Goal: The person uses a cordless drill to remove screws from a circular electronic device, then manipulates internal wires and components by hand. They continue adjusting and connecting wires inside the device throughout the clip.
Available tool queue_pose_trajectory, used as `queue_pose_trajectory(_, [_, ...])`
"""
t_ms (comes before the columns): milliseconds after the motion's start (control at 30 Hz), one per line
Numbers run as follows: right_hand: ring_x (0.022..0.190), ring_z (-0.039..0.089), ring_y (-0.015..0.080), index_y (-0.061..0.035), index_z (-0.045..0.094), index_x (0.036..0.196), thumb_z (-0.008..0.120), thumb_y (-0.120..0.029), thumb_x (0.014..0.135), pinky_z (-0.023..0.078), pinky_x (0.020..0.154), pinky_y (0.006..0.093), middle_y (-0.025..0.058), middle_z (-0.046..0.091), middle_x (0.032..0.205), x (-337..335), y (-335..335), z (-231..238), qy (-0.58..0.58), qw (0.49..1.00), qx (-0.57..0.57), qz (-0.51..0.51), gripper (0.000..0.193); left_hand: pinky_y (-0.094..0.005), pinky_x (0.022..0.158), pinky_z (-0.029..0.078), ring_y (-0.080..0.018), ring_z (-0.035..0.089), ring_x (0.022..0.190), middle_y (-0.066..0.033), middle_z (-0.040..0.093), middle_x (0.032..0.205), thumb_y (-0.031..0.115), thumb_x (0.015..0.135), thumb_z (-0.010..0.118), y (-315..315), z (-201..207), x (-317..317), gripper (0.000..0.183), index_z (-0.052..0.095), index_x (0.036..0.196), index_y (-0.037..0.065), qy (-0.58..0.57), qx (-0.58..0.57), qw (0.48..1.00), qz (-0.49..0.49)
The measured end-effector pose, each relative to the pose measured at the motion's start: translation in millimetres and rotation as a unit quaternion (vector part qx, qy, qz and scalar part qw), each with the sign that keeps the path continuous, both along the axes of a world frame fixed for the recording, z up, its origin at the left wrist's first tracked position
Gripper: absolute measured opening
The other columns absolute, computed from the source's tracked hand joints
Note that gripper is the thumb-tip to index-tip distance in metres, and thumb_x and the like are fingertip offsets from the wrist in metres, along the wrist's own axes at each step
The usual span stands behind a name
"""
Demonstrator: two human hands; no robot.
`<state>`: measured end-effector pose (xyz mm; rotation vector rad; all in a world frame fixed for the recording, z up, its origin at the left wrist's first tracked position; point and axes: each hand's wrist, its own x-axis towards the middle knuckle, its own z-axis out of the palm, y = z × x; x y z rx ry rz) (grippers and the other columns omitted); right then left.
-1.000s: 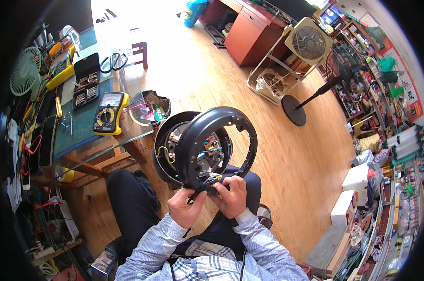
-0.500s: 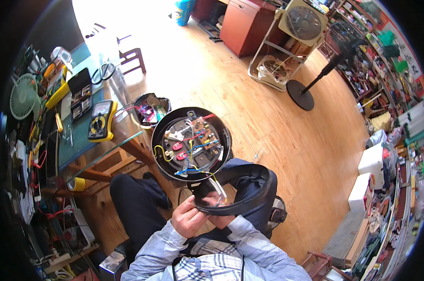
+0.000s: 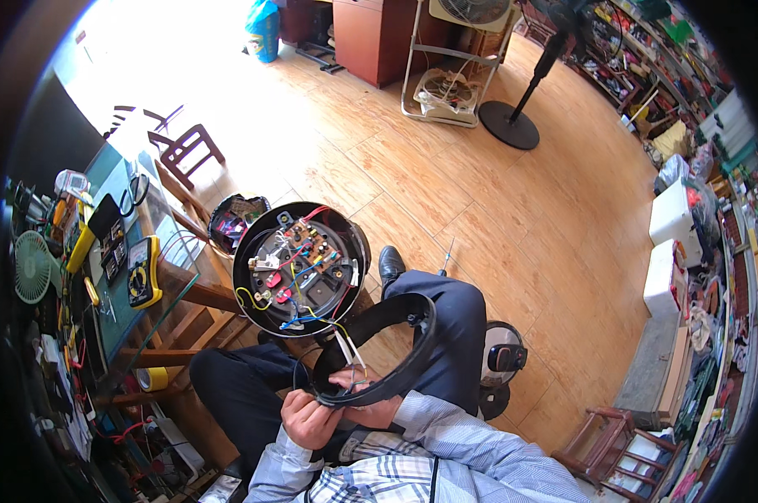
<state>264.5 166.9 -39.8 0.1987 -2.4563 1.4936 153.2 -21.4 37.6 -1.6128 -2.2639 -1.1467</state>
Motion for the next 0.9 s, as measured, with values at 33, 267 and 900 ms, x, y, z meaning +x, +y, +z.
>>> queue_pose_trajectory(33, [0.139, 0.065, 0.0447, -0.0014, 0.056, 0.155, 0.089, -0.02, 0.088, 0.053, 0.117, 0.053, 0.0243, 0.065, 0.148, 1.7, -2.5, -1.9, -0.027, 1.0, -0.011, 0.011, 0.077, -0.0409, 0.071, 0.049, -0.0242, 0.063, 0.069, -0.0024, 0.064, 0.072, 0.01, 0.079, 0.09, -2.0, 3.9, 2.5, 0.016, 0.073, 0.079, 0.01, 0.003, -0.002, 1.0, 0.003])
queue_pose_trajectory(267, [0.145, 0.062, 0.0443, -0.0036, 0.056, 0.161, 0.084, -0.024, 0.093, 0.051, 0.121, 0.0543, 0.0258, 0.063, 0.157, 3.3, -12.4, -9.7, 0.024, 1.0, -0.003, -0.015, 0.077, -0.0435, 0.07, 0.049, -0.031, 0.065, 0.069, -0.0073, 0.066, 0.074, 0.008, 0.076, 0.092, -15.5, 8.0, 8.8, 0.02, 0.074, 0.082, 0.007, -0.014, -0.055, 0.998, 0.03])
queue_pose_trajectory(900, [0.112, 0.078, 0.0396, 0.0075, 0.065, 0.141, 0.076, -0.024, 0.1, 0.062, 0.101, 0.0468, 0.0294, 0.072, 0.129, 10.4, 2.2, -31.0, -0.246, 0.954, -0.102, -0.137, 0.052, -0.0513, 0.104, 0.057, -0.0465, 0.073, 0.116, -0.0206, 0.076, 0.117, 0.008, 0.085, 0.078, -53.3, -42.6, -37.5, 0.028, 0.077, 0.112, 0.0, -0.088, -0.104, 0.975, 0.173])
